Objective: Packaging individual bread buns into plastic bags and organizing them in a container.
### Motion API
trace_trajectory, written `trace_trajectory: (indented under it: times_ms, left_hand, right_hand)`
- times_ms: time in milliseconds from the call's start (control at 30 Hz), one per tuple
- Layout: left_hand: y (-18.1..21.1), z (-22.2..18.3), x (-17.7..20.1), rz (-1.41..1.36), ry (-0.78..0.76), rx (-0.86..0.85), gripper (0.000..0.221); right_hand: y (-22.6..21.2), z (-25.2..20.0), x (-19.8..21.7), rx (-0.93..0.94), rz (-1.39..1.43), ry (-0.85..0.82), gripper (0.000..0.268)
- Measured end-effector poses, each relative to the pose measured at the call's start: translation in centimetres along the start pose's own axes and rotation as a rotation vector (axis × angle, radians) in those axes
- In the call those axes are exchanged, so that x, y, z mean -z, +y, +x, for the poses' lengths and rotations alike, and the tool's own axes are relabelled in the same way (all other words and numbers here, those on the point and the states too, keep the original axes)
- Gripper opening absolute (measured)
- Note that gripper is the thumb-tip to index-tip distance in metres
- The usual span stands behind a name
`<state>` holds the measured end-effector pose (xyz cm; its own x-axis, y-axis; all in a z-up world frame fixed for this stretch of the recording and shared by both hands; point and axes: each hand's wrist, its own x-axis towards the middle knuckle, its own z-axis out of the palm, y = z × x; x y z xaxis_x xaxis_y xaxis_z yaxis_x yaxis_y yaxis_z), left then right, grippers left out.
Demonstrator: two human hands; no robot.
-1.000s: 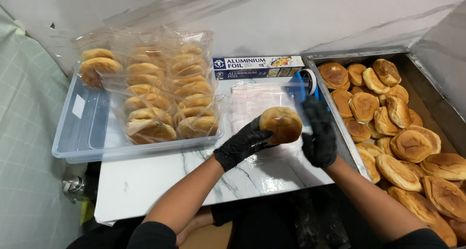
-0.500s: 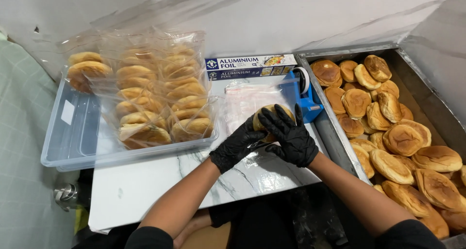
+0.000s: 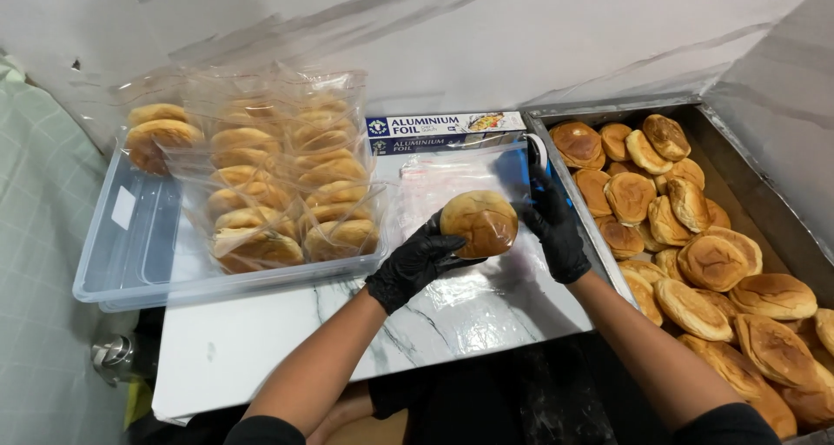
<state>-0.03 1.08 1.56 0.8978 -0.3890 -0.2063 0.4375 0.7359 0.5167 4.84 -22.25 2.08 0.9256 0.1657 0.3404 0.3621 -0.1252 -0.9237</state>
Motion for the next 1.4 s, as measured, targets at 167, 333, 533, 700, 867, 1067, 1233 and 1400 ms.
trace_trajectory:
  times_ms: [167, 333, 533, 700, 867, 1067, 1233, 1400]
  left_hand:
    - [-0.2, 0.2, -0.2, 0.006, 0.017, -0.006, 0.051]
    - [0.6, -0.4, -1.4, 0.077, 0.053, -0.02, 0.049]
    - [0.6, 1.5, 1.1, 0.163, 0.027, -0.122, 0.045]
    - [-0.9, 4.1, 4.2, 0.021, -0.224, -0.166, 0.053]
    - [-0.6, 3.8, 3.8, 0.034, -0.23, -0.169, 0.058]
    - [-2.1, 5.9, 5.8, 0.325, -0.141, -0.227, 0.051]
    - [-6.0, 9.6, 9.4, 0.327, -0.086, -0.269, 0.02]
    - [-3.9, 6.8, 7.3, 0.61, 0.015, -0.353, 0.014]
  right_hand:
    - [0.6, -0.4, -1.8, -0.244, 0.405, 0.032, 0.03]
    - [-1.3, -0.8, -2.6, -0.27, 0.387, 0.082, 0.015]
    - [-1.2, -0.8, -2.4, -0.249, 0.234, 0.122, 0.017]
    - [-1.0, -0.8, -2.3, -0.232, 0.077, 0.152, 0.021]
    - [-0.8, -0.8, -1.9, -0.217, -0.04, 0.178, 0.024]
    - [-0.5, -0.3, -1.1, -0.204, -0.196, 0.212, 0.028]
    - [-0.1, -0.1, -0.6, -0.193, -0.311, 0.237, 0.032]
    - [2.1, 0.7, -0.4, -0.19, -0.147, 0.352, 0.031]
